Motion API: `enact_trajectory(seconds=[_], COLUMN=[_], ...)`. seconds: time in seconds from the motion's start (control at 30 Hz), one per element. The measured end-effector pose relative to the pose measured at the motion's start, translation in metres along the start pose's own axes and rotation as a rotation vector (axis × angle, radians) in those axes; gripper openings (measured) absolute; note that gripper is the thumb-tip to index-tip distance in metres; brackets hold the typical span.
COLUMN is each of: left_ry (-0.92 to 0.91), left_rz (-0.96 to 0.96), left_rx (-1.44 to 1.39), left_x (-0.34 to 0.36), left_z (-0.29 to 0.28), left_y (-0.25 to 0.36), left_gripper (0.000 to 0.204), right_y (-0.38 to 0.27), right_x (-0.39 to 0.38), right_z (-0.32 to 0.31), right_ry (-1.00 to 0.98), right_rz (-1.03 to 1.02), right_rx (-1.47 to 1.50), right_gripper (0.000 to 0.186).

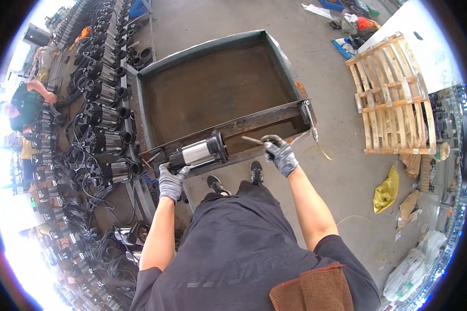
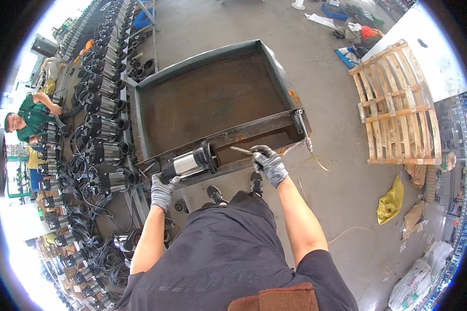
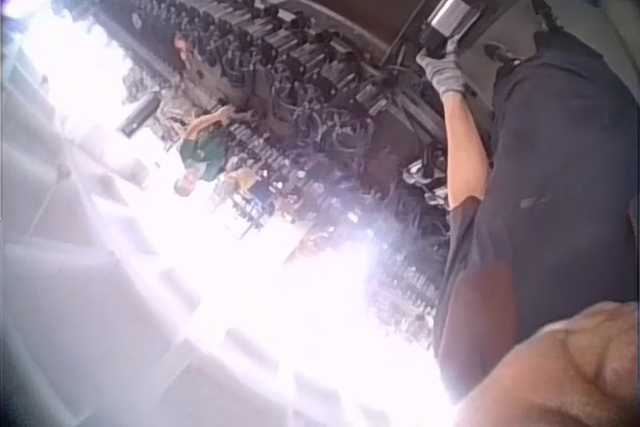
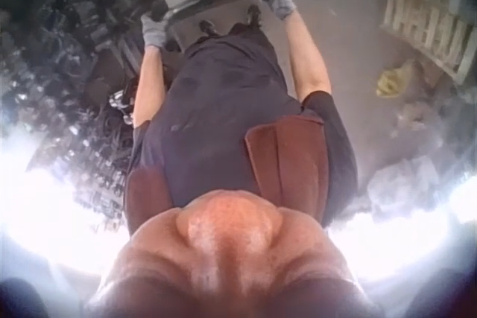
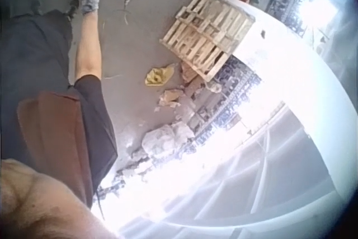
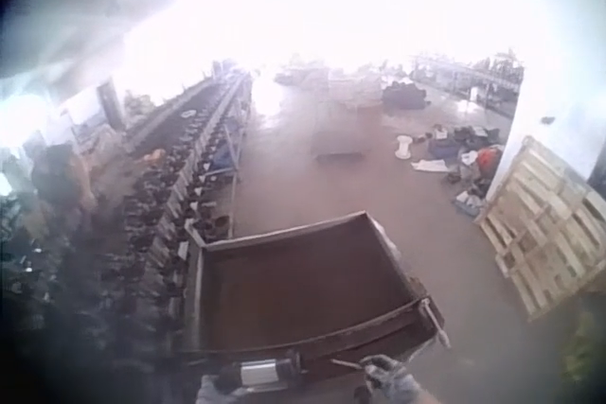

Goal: Testing a submersible pump by submerging it in a tank of water.

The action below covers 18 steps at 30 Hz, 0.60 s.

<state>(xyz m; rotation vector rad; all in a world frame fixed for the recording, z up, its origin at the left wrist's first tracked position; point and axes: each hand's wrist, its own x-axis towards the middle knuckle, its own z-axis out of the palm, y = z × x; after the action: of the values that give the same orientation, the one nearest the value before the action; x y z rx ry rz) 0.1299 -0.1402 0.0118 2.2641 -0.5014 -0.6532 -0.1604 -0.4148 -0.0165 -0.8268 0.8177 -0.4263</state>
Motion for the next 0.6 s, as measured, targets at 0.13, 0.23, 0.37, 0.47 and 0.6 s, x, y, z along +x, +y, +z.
enact_trajectory(seconds=[0.13, 0.23, 0.37, 0.47, 0.6], left_ry=[0.021, 0.007, 0.007, 0.020, 0.024], left_rz=[-0.012, -0.014, -0.016, 0.001, 0.019], left_rx=[0.099, 0.068, -0.006, -0.015, -0.012], left_x=[-0.009, -0.007, -0.008, -0.004, -0.001], left_z=[-0.007, -0.007, -0.005, -0.003, -0.003], left_y=[0.021, 0.016, 0.015, 0.001, -0.003], left_gripper=[0.067, 0.066, 0.065, 0.065, 0.064], right_y=[0.003, 0.006, 0.005, -0.001, -0.011], right_x=[0.011, 0.020, 0.024, 0.022, 0.027], right_z=[0.034, 0.042, 0.061, 0.070, 0.077], right_ry=[-0.134, -0.182, -0.186, -0.190, -0.172], right_rz=[0.016, 0.036, 0.001, -0.052, 0.083], right_rx=[-0.243, -0.316, -0.450, -0.492, -0.607], right_gripper=[0.014, 0.015, 0.016, 0.015, 0.018])
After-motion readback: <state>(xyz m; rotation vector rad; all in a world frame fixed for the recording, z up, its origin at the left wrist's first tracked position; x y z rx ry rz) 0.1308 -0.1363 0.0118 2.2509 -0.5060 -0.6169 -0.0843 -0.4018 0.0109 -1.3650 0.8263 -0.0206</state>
